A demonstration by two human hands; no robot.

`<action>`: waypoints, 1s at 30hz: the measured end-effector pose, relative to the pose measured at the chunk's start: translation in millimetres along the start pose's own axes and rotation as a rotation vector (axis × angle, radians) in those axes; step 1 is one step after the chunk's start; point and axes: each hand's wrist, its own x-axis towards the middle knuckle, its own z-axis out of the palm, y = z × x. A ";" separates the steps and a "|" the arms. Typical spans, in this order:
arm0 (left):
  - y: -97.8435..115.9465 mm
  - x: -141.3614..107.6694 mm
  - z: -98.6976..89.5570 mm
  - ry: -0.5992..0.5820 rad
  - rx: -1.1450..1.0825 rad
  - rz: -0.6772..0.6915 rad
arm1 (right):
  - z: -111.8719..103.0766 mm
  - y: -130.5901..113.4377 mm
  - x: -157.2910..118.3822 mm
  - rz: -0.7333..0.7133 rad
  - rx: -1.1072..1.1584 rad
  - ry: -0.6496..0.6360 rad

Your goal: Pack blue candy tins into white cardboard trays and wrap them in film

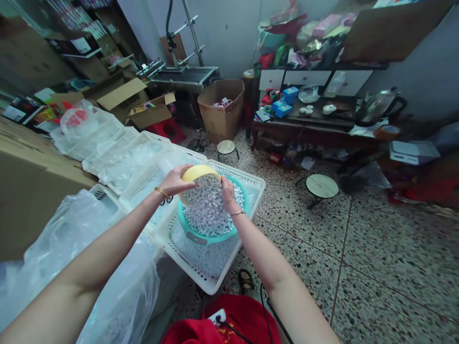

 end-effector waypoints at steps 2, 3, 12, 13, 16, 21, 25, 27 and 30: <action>3.0 1.8 -2.5 -0.004 0.046 0.024 | -1.3 -1.5 0.6 0.030 0.023 0.020; 4.0 2.3 -3.4 -0.001 0.057 0.034 | -1.9 -2.6 0.4 0.042 0.034 0.029; 5.5 0.3 -5.6 0.077 0.052 0.130 | -3.3 -13.5 -2.6 0.086 0.097 0.072; 6.2 -0.4 -5.7 0.090 0.056 0.136 | -2.9 -13.9 -2.6 0.089 0.100 0.070; 9.0 -3.1 -6.5 0.115 0.091 0.171 | -2.1 -14.2 -2.6 0.089 0.102 0.056; 12.2 -7.2 -9.1 0.125 0.089 0.213 | -6.0 -14.2 -4.8 0.058 0.056 0.024; 13.7 -10.9 -10.2 0.132 0.081 0.215 | -12.4 -17.2 -8.6 0.001 -0.007 -0.016; 15.0 -13.3 -10.2 0.141 0.087 0.218 | -14.9 -18.6 -10.6 -0.041 -0.035 -0.044; 16.8 -17.6 -9.7 0.174 0.098 0.222 | -16.6 -17.8 -13.3 -0.104 -0.069 -0.076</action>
